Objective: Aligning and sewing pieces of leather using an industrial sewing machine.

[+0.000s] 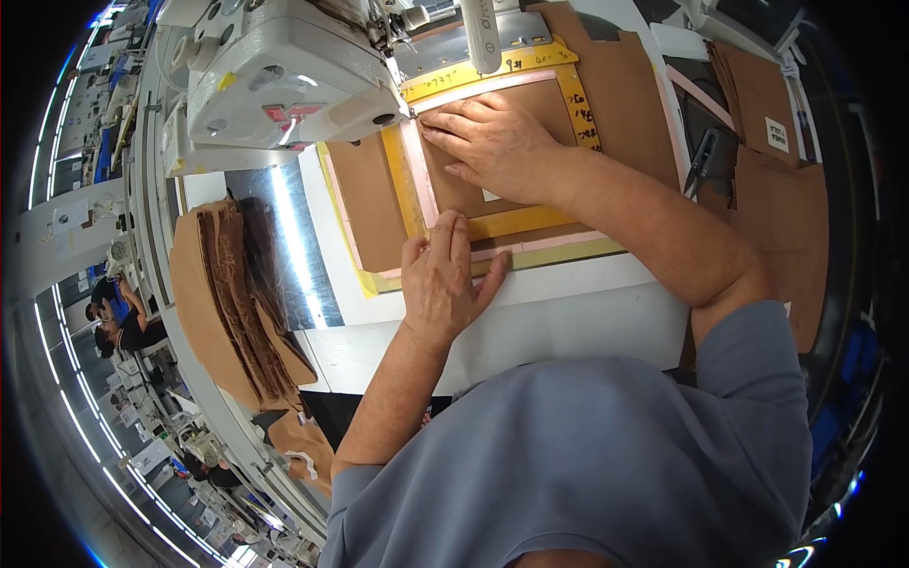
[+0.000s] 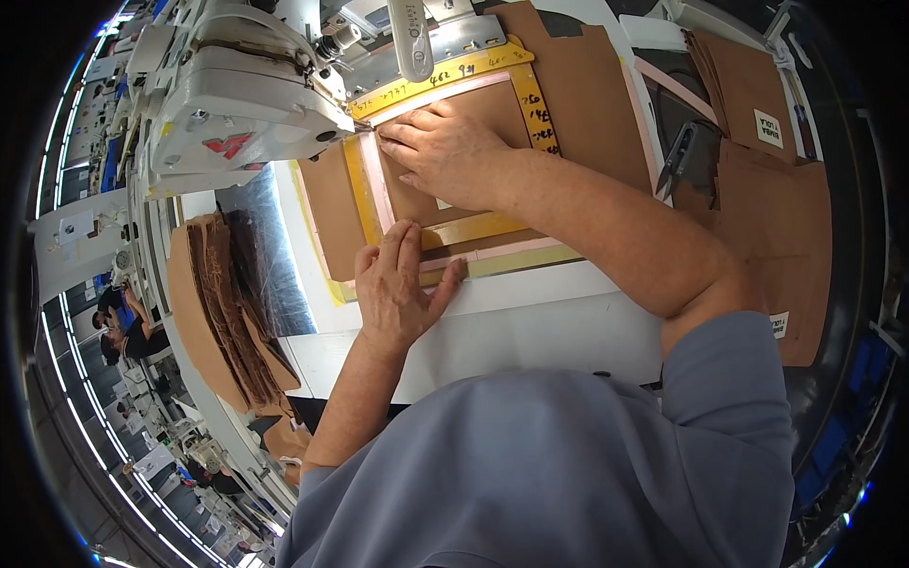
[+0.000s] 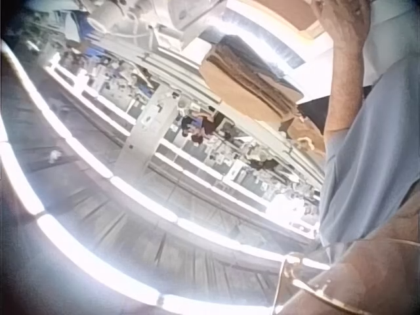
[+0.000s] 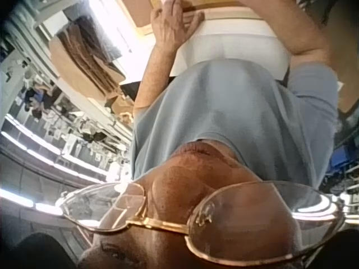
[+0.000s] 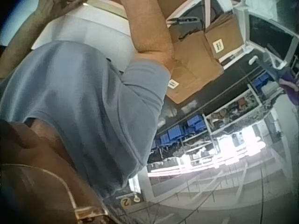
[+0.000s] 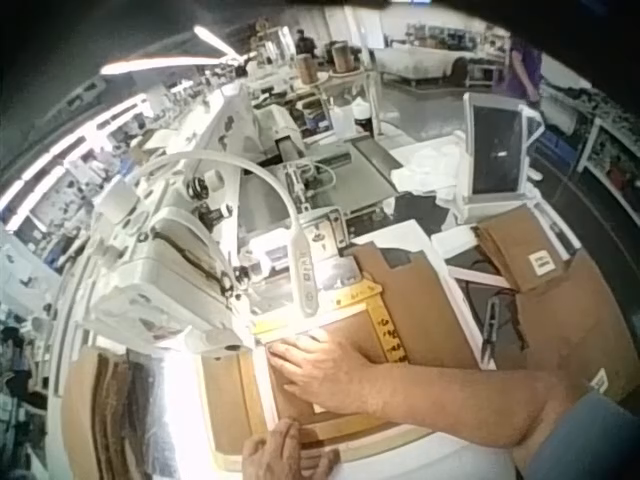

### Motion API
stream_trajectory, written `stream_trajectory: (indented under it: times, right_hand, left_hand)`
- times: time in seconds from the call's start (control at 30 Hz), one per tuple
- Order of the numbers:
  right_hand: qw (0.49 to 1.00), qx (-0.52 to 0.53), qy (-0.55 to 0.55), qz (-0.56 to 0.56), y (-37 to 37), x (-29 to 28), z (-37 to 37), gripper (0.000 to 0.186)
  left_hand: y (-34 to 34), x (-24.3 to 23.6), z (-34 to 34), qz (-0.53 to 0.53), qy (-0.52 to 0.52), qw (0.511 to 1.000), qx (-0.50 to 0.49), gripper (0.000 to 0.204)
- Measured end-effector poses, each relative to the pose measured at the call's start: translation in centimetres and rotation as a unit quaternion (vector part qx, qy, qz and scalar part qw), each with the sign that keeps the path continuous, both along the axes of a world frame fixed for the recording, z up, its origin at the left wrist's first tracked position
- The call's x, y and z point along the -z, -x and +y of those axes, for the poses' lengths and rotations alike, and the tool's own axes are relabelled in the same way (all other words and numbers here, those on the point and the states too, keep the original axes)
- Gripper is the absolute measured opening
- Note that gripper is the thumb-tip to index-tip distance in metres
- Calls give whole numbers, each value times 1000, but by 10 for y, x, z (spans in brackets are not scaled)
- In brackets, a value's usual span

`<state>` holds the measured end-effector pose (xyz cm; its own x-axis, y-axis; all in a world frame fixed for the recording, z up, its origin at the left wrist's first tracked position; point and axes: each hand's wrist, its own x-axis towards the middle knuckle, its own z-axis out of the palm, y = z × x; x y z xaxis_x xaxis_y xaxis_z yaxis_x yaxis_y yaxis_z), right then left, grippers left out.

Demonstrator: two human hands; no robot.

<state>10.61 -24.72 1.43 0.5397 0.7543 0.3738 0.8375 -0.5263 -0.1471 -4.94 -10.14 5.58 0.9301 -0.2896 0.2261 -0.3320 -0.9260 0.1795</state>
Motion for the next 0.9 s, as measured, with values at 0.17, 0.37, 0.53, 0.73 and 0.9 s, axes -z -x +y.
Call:
stream_trajectory:
  times: [0.17, 0.37, 0.53, 0.73, 0.9]
  right_hand:
    - [1000, 9, -5, 15, 2, 1, -3, 53]
    - [996, -18, -85, 25, 0, 3, 1, 45]
    - [994, -10, -77, 71, -2, -5, -18, 48]
    - [995, 94, -13, 17, 7, -17, -79, 41]
    - [991, 125, 34, -11, 19, -19, -94, 52]
  left_hand:
    - [-19, -13, 7, 56, -20, 998, 13, 40]
    - [-77, 7, 23, -64, 58, 995, 46, 20]
    - [-95, 28, 29, -73, 69, 994, 32, 41]
    - [-92, 19, 31, -11, 4, 1000, 10, 47]
    - [-92, 16, 24, 5, -69, 998, -7, 56]
